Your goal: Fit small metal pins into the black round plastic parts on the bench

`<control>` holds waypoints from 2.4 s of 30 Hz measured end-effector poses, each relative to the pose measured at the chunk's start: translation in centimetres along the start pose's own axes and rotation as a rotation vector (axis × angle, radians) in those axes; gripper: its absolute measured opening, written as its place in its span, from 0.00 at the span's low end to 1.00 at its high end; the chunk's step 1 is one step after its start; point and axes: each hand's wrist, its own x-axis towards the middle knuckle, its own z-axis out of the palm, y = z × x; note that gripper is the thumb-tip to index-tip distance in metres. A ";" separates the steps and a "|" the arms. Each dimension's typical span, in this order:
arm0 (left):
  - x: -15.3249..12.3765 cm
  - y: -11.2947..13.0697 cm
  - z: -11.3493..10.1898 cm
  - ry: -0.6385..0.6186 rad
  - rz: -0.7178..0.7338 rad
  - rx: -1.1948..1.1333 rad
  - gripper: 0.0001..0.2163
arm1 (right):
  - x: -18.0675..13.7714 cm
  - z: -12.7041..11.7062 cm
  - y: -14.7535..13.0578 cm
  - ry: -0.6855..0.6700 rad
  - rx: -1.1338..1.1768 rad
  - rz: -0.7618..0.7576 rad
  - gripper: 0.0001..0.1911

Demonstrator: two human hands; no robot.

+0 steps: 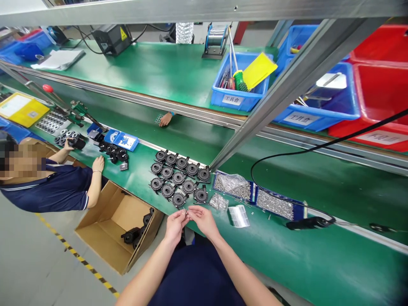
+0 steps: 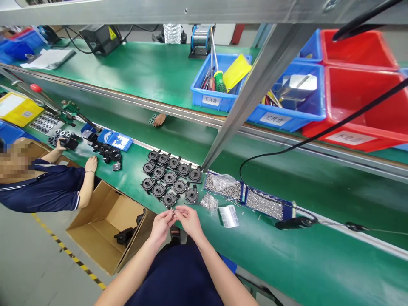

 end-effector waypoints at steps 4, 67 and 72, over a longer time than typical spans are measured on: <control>0.2 -0.4 0.0 -0.041 0.058 0.047 0.19 | -0.7 0.2 -0.9 -0.060 -0.133 -0.080 0.12; 0.7 0.4 -4.8 0.130 0.190 0.241 0.26 | 17.3 -4.8 0.2 0.024 -0.900 -0.156 0.11; 0.4 -0.2 -5.7 0.161 0.229 0.253 0.26 | 18.3 -3.6 -0.2 -0.072 -1.139 -0.143 0.12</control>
